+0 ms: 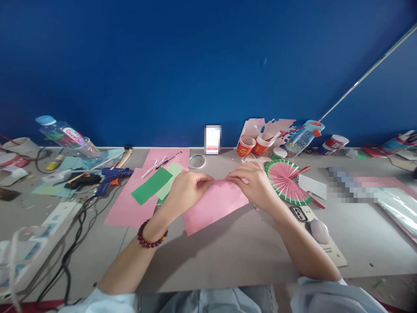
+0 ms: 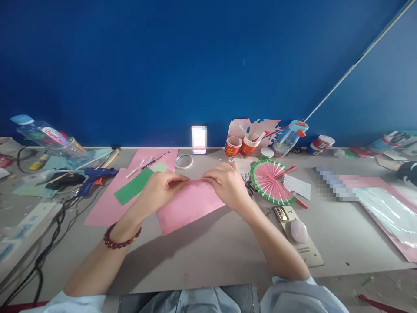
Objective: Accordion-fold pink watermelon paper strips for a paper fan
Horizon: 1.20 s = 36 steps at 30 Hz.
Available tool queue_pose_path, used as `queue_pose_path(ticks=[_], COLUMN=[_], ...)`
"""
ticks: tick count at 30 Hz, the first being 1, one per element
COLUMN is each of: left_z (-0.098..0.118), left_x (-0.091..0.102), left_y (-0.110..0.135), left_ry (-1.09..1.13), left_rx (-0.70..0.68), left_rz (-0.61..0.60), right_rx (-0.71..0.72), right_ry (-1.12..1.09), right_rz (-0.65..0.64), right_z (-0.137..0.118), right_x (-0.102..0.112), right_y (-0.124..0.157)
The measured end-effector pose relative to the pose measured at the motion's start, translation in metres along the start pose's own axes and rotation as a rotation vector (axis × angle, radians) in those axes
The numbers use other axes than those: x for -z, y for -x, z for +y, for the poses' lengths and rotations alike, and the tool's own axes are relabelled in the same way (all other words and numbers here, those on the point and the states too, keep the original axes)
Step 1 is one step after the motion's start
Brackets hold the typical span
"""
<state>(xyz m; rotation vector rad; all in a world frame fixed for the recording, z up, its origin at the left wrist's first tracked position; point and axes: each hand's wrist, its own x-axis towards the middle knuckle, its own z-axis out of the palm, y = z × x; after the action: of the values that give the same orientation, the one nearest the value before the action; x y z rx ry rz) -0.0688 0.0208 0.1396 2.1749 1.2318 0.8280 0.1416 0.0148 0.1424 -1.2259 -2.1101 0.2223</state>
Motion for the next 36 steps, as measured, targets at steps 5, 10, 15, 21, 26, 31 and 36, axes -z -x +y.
queue_pose_path(ticks=[5,10,15,21,26,31,36], left_z=[0.003,0.002,0.001,-0.002,-0.006,-0.005,-0.004], left_x=[0.001,0.004,0.008,0.015,0.015,0.015,0.013], left_y=[0.0,0.0,0.0,-0.004,-0.006,-0.006,-0.004], left_ry=[-0.001,-0.023,0.021,0.131,0.168,0.184,0.18], left_rx=[0.021,0.028,0.052,0.081,0.071,0.078,0.066], left_rz=[0.005,0.041,0.013,-0.074,-0.083,-0.084,-0.084], right_rx=[0.028,-0.001,-0.032,-0.061,-0.072,-0.09,-0.075], right_ry=[-0.022,-0.013,-0.085,-0.123,-0.129,-0.15,-0.137], right_rz=[0.025,0.079,0.041,0.003,-0.002,-0.018,-0.039], right_z=[0.004,0.008,0.01,0.012,0.013,0.012,0.012], right_x=[-0.002,0.002,0.007,0.009,0.009,0.009,0.009], right_y=[0.0,-0.001,-0.003,-0.002,-0.003,-0.003,-0.004])
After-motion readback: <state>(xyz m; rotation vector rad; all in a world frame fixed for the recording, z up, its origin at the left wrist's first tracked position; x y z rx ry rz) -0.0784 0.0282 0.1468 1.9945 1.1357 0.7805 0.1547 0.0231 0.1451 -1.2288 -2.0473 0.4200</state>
